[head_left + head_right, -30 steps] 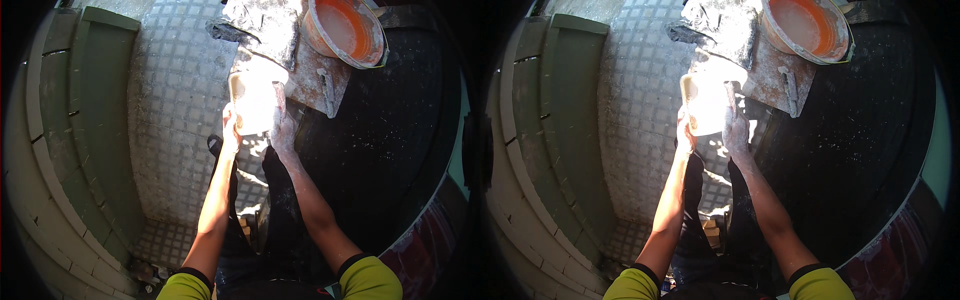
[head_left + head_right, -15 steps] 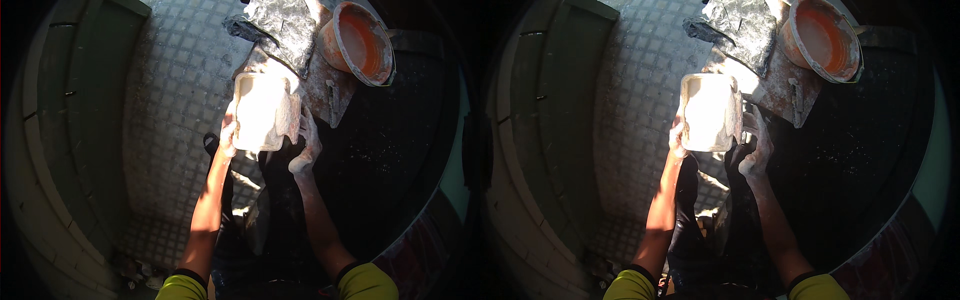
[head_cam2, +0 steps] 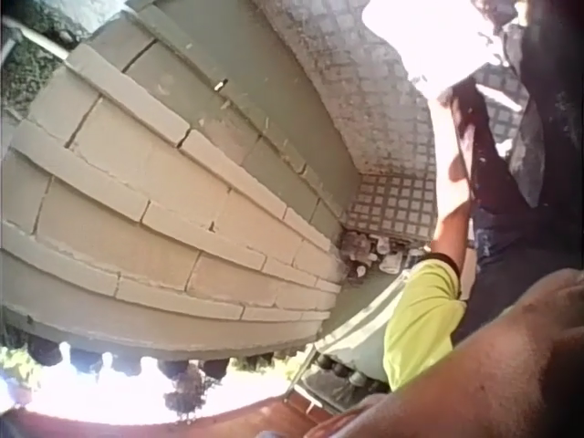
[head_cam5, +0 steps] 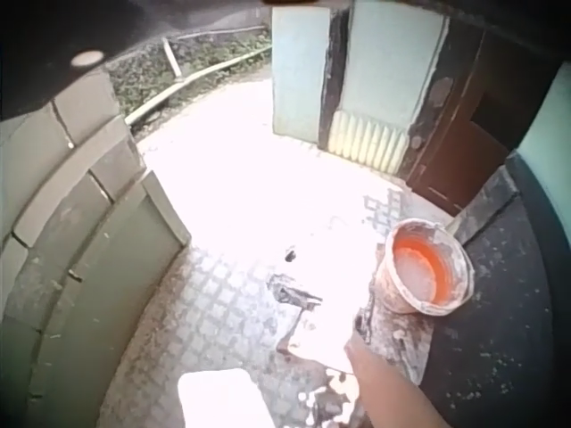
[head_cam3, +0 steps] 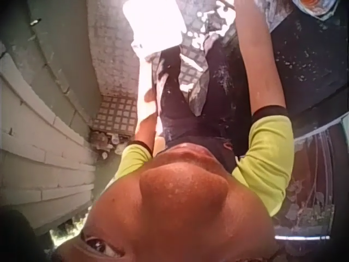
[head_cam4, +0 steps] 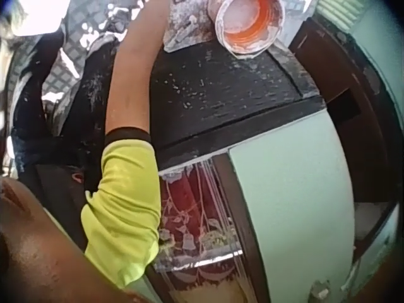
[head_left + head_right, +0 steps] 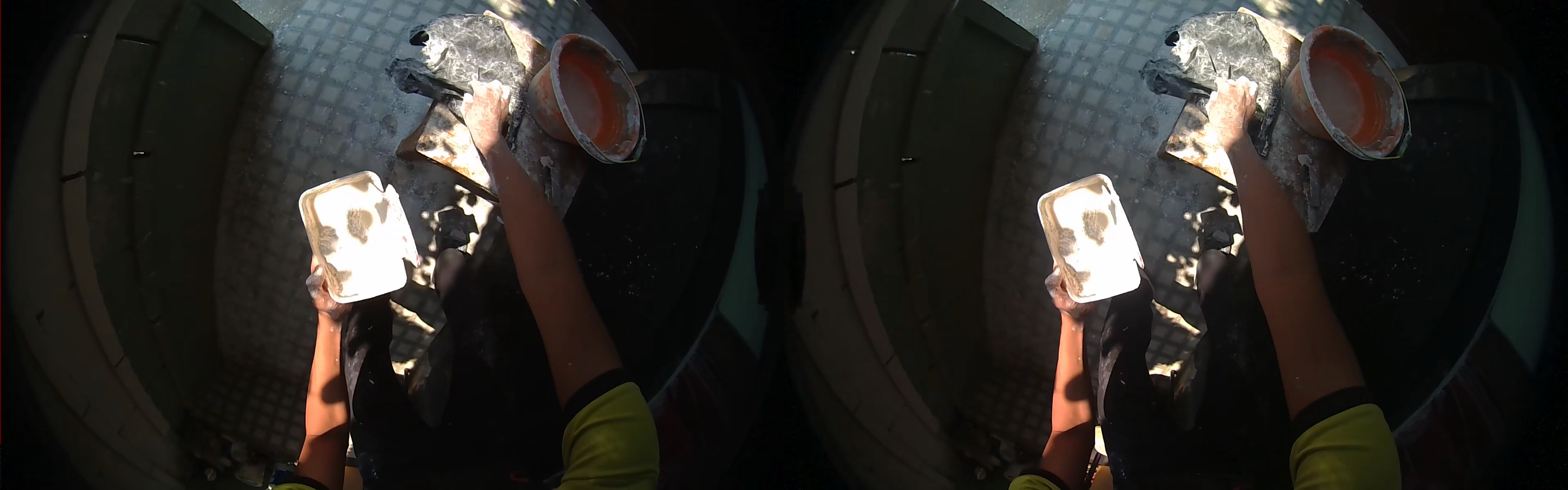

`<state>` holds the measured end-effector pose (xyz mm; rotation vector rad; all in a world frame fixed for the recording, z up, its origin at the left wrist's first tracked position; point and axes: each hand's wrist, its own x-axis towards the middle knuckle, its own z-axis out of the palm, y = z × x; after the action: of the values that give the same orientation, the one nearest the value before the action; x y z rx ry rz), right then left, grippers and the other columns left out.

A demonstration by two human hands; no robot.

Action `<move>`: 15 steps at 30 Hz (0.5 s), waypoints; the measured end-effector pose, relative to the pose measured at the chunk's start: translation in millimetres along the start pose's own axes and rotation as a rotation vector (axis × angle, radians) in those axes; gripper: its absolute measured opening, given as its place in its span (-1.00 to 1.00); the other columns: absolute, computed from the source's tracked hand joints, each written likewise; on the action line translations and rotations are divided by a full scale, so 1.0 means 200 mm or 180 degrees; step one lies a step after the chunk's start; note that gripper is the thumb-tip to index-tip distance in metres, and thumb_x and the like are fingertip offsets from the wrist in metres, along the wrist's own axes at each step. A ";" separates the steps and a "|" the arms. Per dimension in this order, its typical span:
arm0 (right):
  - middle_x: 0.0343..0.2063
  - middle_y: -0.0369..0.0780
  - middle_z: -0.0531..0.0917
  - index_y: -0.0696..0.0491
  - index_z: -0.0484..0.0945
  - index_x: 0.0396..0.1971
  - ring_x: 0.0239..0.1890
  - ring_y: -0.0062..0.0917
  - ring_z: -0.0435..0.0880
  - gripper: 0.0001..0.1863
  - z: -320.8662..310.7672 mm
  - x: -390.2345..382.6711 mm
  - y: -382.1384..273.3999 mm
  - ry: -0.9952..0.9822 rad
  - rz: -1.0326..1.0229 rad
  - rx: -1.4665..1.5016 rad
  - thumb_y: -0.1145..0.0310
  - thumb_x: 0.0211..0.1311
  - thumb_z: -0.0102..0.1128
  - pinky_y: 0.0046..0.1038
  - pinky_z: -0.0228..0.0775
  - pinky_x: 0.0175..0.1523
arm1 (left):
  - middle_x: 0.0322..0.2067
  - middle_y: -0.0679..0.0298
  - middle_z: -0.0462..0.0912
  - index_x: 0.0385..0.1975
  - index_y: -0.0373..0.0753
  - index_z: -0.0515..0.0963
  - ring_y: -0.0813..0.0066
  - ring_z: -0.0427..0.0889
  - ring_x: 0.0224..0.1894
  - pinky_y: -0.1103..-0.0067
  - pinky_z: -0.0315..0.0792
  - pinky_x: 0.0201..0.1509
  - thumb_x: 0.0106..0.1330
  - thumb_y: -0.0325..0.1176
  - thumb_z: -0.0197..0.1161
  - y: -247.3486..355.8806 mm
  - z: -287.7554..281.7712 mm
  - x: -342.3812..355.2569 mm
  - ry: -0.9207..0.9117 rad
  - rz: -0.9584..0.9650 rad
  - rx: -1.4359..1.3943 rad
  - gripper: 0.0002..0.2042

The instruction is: The person is applying white wall putty or filler into cracks in a concrete wall using their hands and a small plastic container.

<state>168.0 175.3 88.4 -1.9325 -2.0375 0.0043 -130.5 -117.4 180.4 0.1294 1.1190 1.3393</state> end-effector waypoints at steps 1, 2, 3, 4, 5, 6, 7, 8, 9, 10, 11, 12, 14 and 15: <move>-0.33 -0.06 0.64 0.06 0.66 -0.25 -0.07 -0.13 0.55 -0.75 -0.03 0.00 0.06 0.0242 0.0546 0.0483 0.35 0.01 0.31 -0.13 0.29 0.10 | 0.23 0.07 0.40 0.35 -0.35 0.18 0.21 0.42 0.26 0.33 0.34 0.33 0.20 0.01 0.12 -0.01 -0.06 -0.04 -0.0056 0.0015 -0.0031 -0.23; -0.33 -0.07 0.66 0.07 0.68 -0.27 -0.09 -0.15 0.55 -0.79 -0.08 -0.05 -0.01 0.0699 0.0615 0.0764 0.35 0.08 0.29 -0.18 0.32 0.08 | 0.22 0.08 0.41 0.34 -0.35 0.19 0.21 0.43 0.25 0.33 0.35 0.31 0.21 0.00 0.10 0.02 -0.16 -0.07 -0.0484 0.0482 0.0309 -0.25; -0.33 -0.09 0.67 0.07 0.68 -0.27 -0.10 -0.16 0.55 -0.81 -0.18 -0.13 -0.05 0.0739 0.0750 0.0650 0.36 0.11 0.28 -0.18 0.32 0.08 | 0.21 0.08 0.43 0.34 -0.35 0.20 0.21 0.44 0.24 0.32 0.37 0.30 0.22 -0.01 0.08 0.03 -0.26 -0.12 -0.0911 0.0944 0.0657 -0.27; -0.32 -0.11 0.68 0.08 0.69 -0.28 -0.11 -0.17 0.55 -0.83 -0.34 -0.22 -0.10 0.0785 0.0873 0.0505 0.37 0.13 0.28 -0.18 0.32 0.08 | 0.21 0.08 0.43 0.34 -0.35 0.20 0.21 0.44 0.24 0.32 0.37 0.30 0.22 -0.01 0.08 0.05 -0.25 -0.17 -0.0905 0.0988 0.0649 -0.27; -0.31 -0.16 0.69 0.07 0.70 -0.31 -0.11 -0.21 0.55 -0.84 -0.43 -0.31 -0.01 0.0956 0.0960 0.0585 0.34 0.16 0.27 -0.17 0.32 0.08 | 0.10 0.10 0.52 0.22 -0.40 0.31 0.23 0.53 0.13 0.36 0.43 0.21 0.26 0.07 0.04 0.04 -0.18 -0.19 -0.0226 0.0710 0.0396 -0.31; -0.32 -0.18 0.69 0.06 0.70 -0.31 -0.10 -0.23 0.55 -0.84 -0.49 -0.40 0.05 0.1083 0.0828 0.0302 0.32 0.17 0.28 -0.17 0.32 0.07 | -0.02 0.12 0.61 0.11 -0.45 0.42 0.25 0.61 0.01 0.39 0.50 0.11 0.29 0.16 0.00 0.08 -0.13 -0.24 0.0467 0.0446 0.0195 -0.31; -0.33 -0.17 0.67 0.06 0.69 -0.32 -0.11 -0.23 0.54 -0.83 -0.55 -0.50 0.13 0.0953 0.0908 0.0150 0.31 0.14 0.29 -0.16 0.26 0.09 | -0.02 0.12 0.61 0.11 -0.45 0.42 0.25 0.61 0.01 0.39 0.50 0.11 0.29 0.16 0.00 0.07 -0.12 -0.26 0.0409 0.0425 0.0150 -0.31; -0.32 -0.16 0.67 0.06 0.69 -0.32 -0.10 -0.22 0.54 -0.84 -0.58 -0.60 0.13 0.0782 0.1036 0.0215 0.32 0.15 0.28 -0.15 0.26 0.09 | -0.02 0.12 0.61 0.09 -0.44 0.43 0.25 0.61 -0.01 0.39 0.51 0.09 0.29 0.16 0.00 0.11 -0.12 -0.30 0.0569 0.0375 0.0084 -0.32; -0.29 -0.15 0.67 0.06 0.67 -0.27 -0.05 -0.21 0.53 -0.82 -0.57 -0.71 0.23 0.0691 0.1049 0.0118 0.35 0.12 0.30 -0.13 0.23 0.14 | -0.02 0.12 0.61 0.08 -0.42 0.44 0.26 0.62 -0.03 0.39 0.51 0.07 0.29 0.15 0.00 0.12 -0.11 -0.32 0.0668 0.0271 -0.0026 -0.33; -0.21 -0.14 0.65 0.08 0.66 -0.23 0.02 -0.21 0.50 -0.75 -0.55 -0.80 0.29 0.0261 0.1038 0.0098 0.34 0.07 0.34 -0.13 0.21 0.19 | 0.00 0.15 0.60 0.09 -0.39 0.44 0.28 0.60 -0.01 0.37 0.50 0.07 0.30 0.10 0.00 0.11 -0.24 -0.35 0.0242 0.0303 0.0014 -0.37; -0.13 -0.14 0.63 0.10 0.64 -0.18 0.09 -0.22 0.47 -0.67 -0.53 -0.88 0.33 -0.0177 0.1033 0.0055 0.33 0.02 0.38 -0.13 0.19 0.24 | 0.00 0.15 0.60 0.09 -0.39 0.44 0.28 0.60 -0.01 0.37 0.50 0.07 0.30 0.10 0.00 0.11 -0.23 -0.36 0.0197 0.0293 0.0017 -0.37; -0.13 -0.14 0.63 0.10 0.64 -0.18 0.09 -0.22 0.47 -0.67 -0.53 -0.92 0.35 -0.0142 0.1065 0.0020 0.33 0.02 0.38 -0.13 0.19 0.24 | 0.10 0.12 0.52 0.21 -0.34 0.33 0.26 0.54 0.09 0.36 0.46 0.15 0.30 0.04 -0.03 0.10 -0.22 -0.36 0.0303 0.0107 -0.0169 -0.38; 0.17 -0.07 0.46 0.10 0.47 0.13 0.30 -0.17 0.31 -0.29 -0.48 -0.98 0.33 -0.1367 0.1008 -0.0231 0.30 -0.12 0.48 -0.09 0.07 0.38 | 0.19 0.10 0.46 0.33 -0.31 0.23 0.23 0.52 0.15 0.35 0.45 0.20 0.30 -0.03 -0.04 0.12 -0.27 -0.37 0.0359 0.0063 -0.0177 -0.35; 0.17 -0.07 0.46 0.10 0.47 0.13 0.30 -0.17 0.31 -0.29 -0.49 -0.98 0.26 -0.1388 0.1037 -0.0224 0.30 -0.12 0.48 -0.09 0.07 0.38 | 0.19 0.10 0.46 0.33 -0.31 0.23 0.23 0.52 0.15 0.35 0.45 0.20 0.30 -0.03 -0.04 0.13 -0.28 -0.37 0.0365 0.0039 -0.0151 -0.35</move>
<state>246.2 -33.1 124.1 -2.4592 -1.9559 0.4747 -174.9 -198.0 209.6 0.0249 1.1832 1.3973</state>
